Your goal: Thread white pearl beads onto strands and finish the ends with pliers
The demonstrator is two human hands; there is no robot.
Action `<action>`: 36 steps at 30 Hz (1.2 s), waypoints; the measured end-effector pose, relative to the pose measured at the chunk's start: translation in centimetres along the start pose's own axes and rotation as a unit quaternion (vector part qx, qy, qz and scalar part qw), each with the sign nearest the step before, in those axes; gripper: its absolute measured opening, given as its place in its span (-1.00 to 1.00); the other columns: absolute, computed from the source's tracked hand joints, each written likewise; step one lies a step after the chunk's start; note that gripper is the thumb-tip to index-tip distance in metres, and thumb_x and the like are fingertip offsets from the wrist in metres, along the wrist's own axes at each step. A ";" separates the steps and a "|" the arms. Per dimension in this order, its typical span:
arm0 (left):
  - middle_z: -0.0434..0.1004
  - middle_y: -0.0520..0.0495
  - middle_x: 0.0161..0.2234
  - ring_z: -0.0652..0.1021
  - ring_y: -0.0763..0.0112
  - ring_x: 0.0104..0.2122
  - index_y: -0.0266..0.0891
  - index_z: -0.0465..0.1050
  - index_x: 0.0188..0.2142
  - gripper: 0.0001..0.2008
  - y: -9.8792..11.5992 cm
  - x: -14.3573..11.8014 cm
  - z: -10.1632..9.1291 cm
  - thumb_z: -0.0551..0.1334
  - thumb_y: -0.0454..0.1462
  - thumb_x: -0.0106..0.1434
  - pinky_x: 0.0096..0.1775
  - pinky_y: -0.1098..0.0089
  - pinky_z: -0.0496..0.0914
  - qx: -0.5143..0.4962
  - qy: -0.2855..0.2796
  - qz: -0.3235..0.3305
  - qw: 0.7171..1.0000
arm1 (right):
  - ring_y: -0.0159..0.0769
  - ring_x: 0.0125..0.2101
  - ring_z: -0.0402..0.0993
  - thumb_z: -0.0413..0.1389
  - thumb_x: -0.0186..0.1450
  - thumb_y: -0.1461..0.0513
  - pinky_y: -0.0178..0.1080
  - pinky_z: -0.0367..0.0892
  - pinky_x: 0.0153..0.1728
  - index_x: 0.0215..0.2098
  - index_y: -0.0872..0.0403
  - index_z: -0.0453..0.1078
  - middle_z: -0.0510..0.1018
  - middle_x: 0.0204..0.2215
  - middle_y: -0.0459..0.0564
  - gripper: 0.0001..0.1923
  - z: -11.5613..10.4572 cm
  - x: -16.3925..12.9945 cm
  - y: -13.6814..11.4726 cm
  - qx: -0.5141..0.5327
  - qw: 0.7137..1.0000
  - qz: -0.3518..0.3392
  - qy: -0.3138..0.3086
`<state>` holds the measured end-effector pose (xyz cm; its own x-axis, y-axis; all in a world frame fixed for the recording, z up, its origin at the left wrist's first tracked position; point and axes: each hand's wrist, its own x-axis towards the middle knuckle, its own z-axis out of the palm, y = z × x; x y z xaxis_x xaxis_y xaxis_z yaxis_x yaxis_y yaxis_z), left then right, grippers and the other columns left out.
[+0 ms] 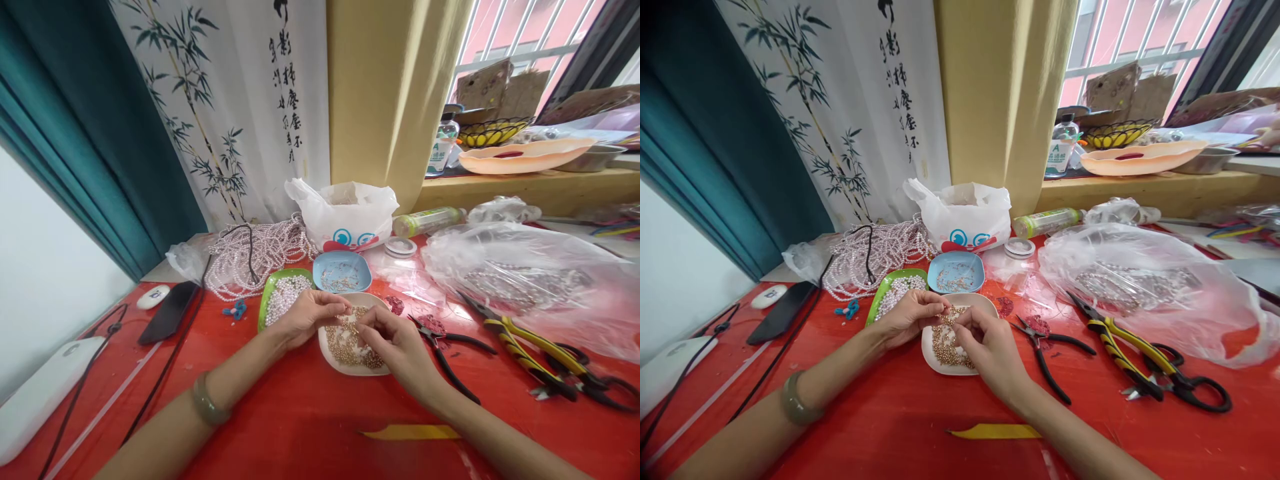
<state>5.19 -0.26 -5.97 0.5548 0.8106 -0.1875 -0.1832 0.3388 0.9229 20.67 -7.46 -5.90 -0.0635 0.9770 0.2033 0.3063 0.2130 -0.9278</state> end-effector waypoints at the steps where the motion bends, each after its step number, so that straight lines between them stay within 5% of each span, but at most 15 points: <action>1: 0.48 -0.05 -0.50 0.43 0.58 -0.49 -0.35 0.52 -0.51 -0.79 0.0 0.0 0.0 0.40 -0.27 -0.16 -0.42 0.57 0.32 0.001 0.000 0.000 1.000 | -0.49 -0.65 0.16 -0.04 0.15 0.23 -0.40 0.06 -0.64 -0.56 0.10 0.21 0.30 -0.67 -0.14 -0.84 0.0 0.0 0.0 0.002 1.000 -0.001 0.000; 36: 0.48 -0.04 -0.49 0.44 0.56 -0.48 -0.34 0.51 -0.50 -0.79 0.0 0.0 -0.1 0.41 -0.28 -0.18 -0.40 0.53 0.30 0.003 -0.015 0.011 1.000 | -0.48 -0.63 0.22 -0.04 0.20 0.19 -0.41 0.11 -0.62 -0.54 0.11 0.27 0.39 -0.64 -0.11 -0.79 0.2 0.0 0.3 -0.021 1.000 -0.018 -0.003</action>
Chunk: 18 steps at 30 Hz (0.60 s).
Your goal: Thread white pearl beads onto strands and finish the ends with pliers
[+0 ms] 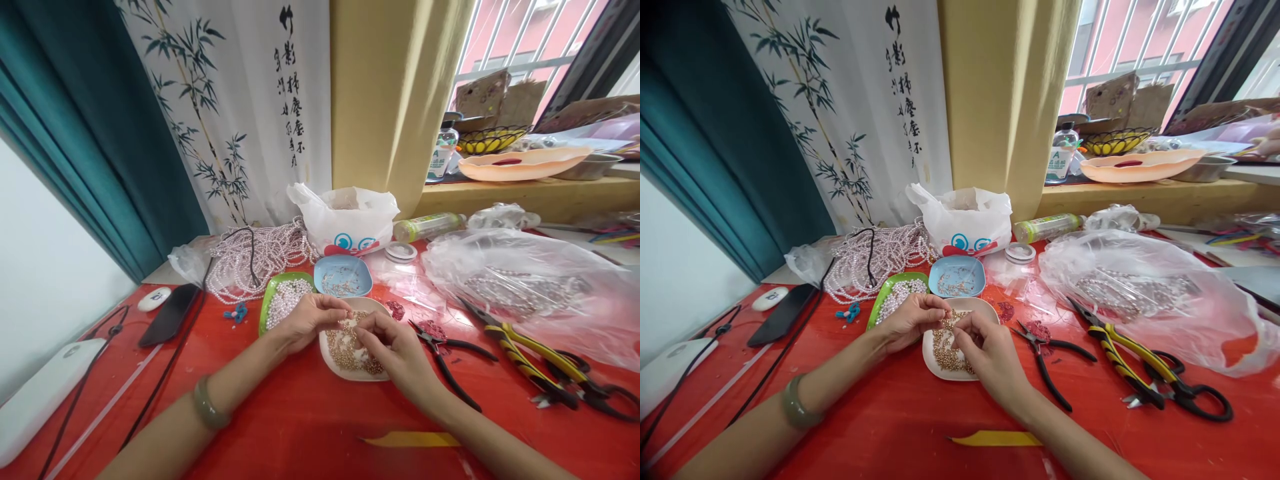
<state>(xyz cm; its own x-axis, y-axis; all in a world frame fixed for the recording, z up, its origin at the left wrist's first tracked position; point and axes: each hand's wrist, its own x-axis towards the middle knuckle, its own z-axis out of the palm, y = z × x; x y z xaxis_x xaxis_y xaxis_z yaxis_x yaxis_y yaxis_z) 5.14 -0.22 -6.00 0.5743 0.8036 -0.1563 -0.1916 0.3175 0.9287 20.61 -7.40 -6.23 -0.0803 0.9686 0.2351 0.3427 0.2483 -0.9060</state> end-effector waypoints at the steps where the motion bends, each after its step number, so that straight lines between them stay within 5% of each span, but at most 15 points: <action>1: 0.49 -0.05 -0.49 0.44 0.55 -0.47 -0.34 0.51 -0.50 -0.78 0.0 0.0 0.0 0.41 -0.28 -0.18 -0.40 0.53 0.30 -0.001 0.004 -0.001 1.000 | -0.48 -0.64 0.21 -0.04 0.20 0.18 -0.41 0.11 -0.63 -0.54 0.11 0.27 0.39 -0.64 -0.11 -0.79 0.0 0.0 0.0 -0.001 1.000 0.003 0.000; 13: 0.49 -0.05 -0.44 0.46 0.52 -0.47 -0.34 0.48 -0.41 -0.70 0.1 -0.1 0.2 0.41 -0.31 -0.21 -0.34 0.48 0.32 0.018 -0.024 0.015 0.999 | -0.45 -0.63 0.30 -0.02 0.22 0.12 -0.39 0.16 -0.63 -0.44 0.10 0.32 0.44 -0.59 -0.09 -0.78 0.0 0.2 0.3 0.009 1.000 0.022 0.004; 18: 0.51 -0.11 -0.37 0.48 0.42 -0.35 -0.34 0.45 -0.34 -0.70 1.2 -0.3 -0.3 0.36 -0.31 -0.13 -0.28 0.44 0.32 0.117 0.000 0.050 0.992 | -0.45 -0.63 0.31 -0.02 0.21 0.10 -0.39 0.20 -0.63 -0.45 0.10 0.31 0.45 -0.57 -0.07 -0.76 -0.2 0.4 0.3 0.015 0.999 0.025 0.013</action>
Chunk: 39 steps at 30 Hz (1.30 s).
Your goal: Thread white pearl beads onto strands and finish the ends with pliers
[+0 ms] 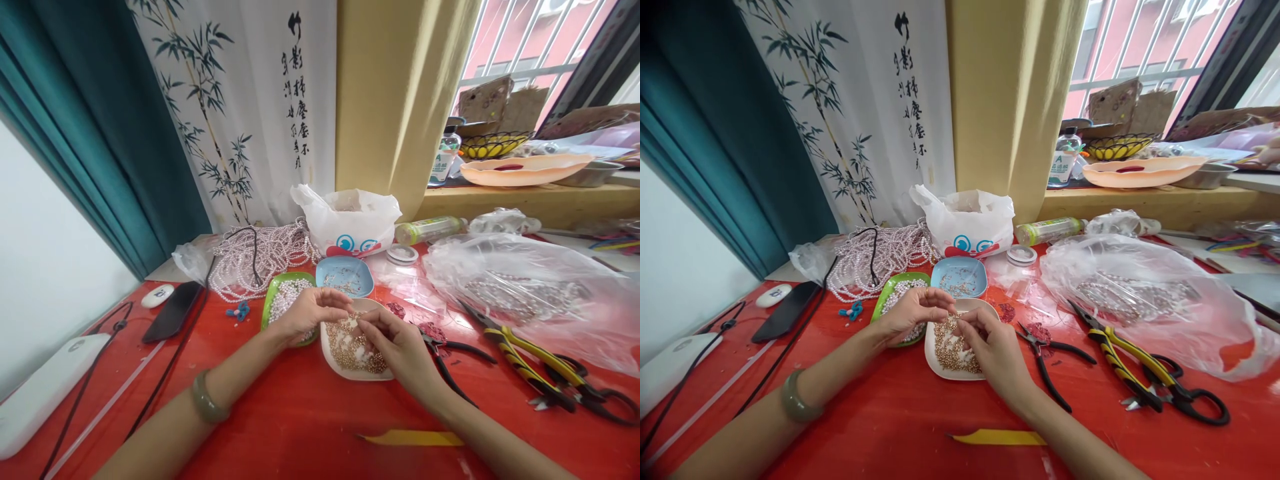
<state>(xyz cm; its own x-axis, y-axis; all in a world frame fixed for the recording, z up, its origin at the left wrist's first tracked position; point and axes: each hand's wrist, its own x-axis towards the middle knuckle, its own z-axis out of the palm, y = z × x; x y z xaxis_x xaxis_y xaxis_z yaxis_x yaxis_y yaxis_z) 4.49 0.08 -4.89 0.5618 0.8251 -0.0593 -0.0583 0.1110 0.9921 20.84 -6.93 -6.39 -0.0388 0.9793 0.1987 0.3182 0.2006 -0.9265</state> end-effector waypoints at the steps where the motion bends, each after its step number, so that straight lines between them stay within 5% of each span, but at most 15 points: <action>1: 0.51 -0.12 -0.37 0.48 0.41 -0.34 -0.33 0.45 -0.34 -0.73 0.3 0.0 -0.3 0.34 -0.30 -0.10 -0.28 0.43 0.32 0.032 0.012 0.014 0.999 | -0.44 -0.62 0.31 -0.02 0.21 0.10 -0.39 0.20 -0.62 -0.46 0.10 0.31 0.45 -0.57 -0.06 -0.76 -0.1 0.1 -0.1 0.000 1.000 0.006 0.005; 9: 0.52 -0.09 -0.35 0.47 0.36 -0.32 -0.29 0.48 -0.38 -0.84 2.5 -0.1 -2.4 0.22 -0.26 0.03 -0.23 0.38 0.29 0.344 0.053 0.071 0.935 | -0.43 -0.57 0.30 -0.01 0.21 0.07 -0.35 0.22 -0.53 -0.45 0.10 0.31 0.43 -0.55 -0.06 -0.73 -1.0 0.9 0.6 -0.004 0.999 0.016 0.039; 15: 0.53 -0.05 -0.35 0.47 0.36 -0.33 -0.22 0.50 -0.37 -0.83 3.6 -0.5 -4.9 0.15 -0.31 0.05 -0.28 0.40 0.25 0.544 0.025 0.057 0.837 | -0.43 -0.58 0.26 -0.02 0.20 0.03 -0.36 0.18 -0.56 -0.44 0.11 0.31 0.37 -0.59 -0.09 -0.69 -1.0 1.2 1.5 0.004 0.999 0.034 0.030; 22: 0.52 -0.08 -0.29 0.45 0.27 -0.24 -0.19 0.50 -0.37 -0.79 3.9 -0.7 -6.8 0.10 -0.36 0.07 -0.30 0.38 0.22 0.686 0.062 0.008 0.724 | -0.42 -0.58 0.28 -0.01 0.19 0.01 -0.36 0.20 -0.56 -0.45 0.09 0.30 0.41 -0.56 -0.06 -0.69 -0.9 1.2 1.3 0.002 0.999 0.036 0.024; 32: 0.53 -0.05 -0.32 0.47 0.31 -0.29 -0.17 0.50 -0.39 -0.78 3.3 -0.5 -8.9 0.09 -0.38 0.03 -0.32 0.40 0.22 0.687 0.075 -0.010 0.723 | -0.42 -0.58 0.28 0.00 0.18 0.02 -0.35 0.21 -0.56 -0.44 0.09 0.29 0.43 -0.54 -0.05 -0.70 -0.9 1.3 1.5 -0.003 0.999 0.039 0.025; 39: 0.55 0.00 -0.39 0.47 0.40 -0.37 -0.15 0.51 -0.46 -0.79 2.7 -0.2 -10.0 0.11 -0.38 0.00 -0.34 0.46 0.23 0.641 0.009 -0.018 0.768 | -0.40 -0.57 0.29 -0.01 0.19 0.01 -0.34 0.21 -0.56 -0.44 0.08 0.30 0.45 -0.51 -0.04 -0.70 -0.9 1.3 1.7 -0.010 0.999 0.038 0.019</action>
<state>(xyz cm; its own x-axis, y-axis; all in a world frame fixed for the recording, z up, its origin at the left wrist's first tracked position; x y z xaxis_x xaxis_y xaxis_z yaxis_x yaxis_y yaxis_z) -3.99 5.74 -3.28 0.5321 0.8429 -0.0796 0.8228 -0.4926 0.2833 22.14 -5.39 -7.43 0.0213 0.9899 0.1398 0.3381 0.1245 -0.9328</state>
